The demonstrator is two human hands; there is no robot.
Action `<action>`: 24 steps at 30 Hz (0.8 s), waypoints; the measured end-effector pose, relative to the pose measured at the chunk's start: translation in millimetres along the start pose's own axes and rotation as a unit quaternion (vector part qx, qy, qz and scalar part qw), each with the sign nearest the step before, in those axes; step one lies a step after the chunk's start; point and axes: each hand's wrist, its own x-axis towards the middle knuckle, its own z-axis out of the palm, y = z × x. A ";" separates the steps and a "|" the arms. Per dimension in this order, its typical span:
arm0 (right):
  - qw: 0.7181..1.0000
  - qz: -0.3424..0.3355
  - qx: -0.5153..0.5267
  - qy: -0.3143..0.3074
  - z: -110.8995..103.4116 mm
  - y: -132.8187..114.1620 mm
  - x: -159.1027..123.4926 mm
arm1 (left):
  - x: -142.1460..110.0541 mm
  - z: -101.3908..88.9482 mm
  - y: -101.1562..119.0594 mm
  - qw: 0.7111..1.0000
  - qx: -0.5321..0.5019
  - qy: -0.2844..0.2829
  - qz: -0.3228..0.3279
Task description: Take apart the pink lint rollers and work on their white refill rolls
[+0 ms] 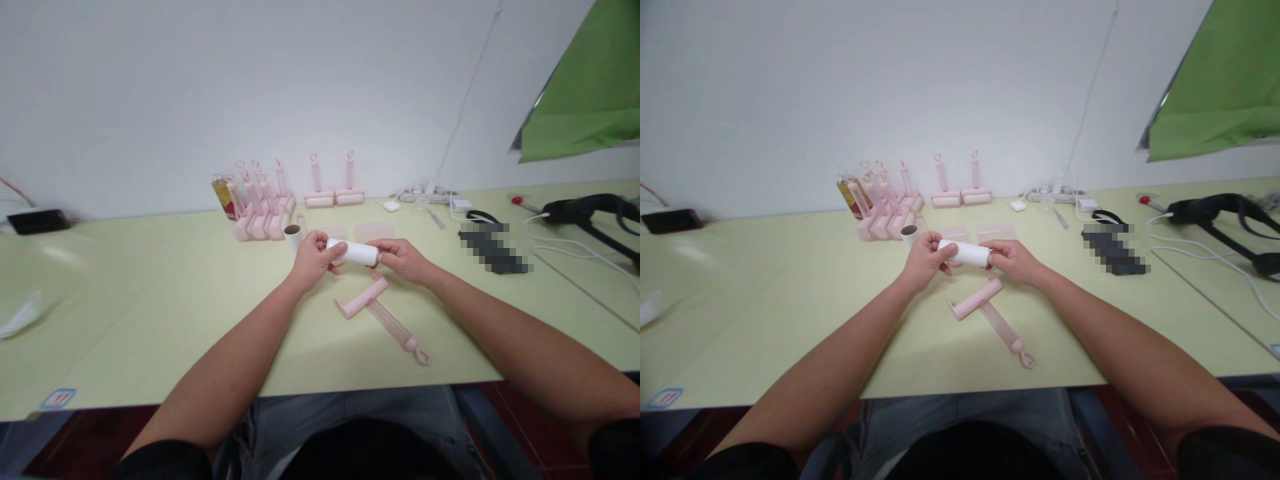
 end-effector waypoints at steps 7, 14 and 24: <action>0.985 0.087 0.131 0.064 3.6 10.8 1.9 | 1.4 1.8 -9.8 0.999 0.018 0.031 0.013; 0.978 0.099 0.160 0.094 -2.4 7.7 4.3 | 1.8 2.3 -7.3 0.996 0.000 0.084 0.030; 0.962 0.041 -0.262 0.065 -24.4 21.2 4.9 | 4.5 0.0 -5.7 0.991 -0.050 0.122 0.033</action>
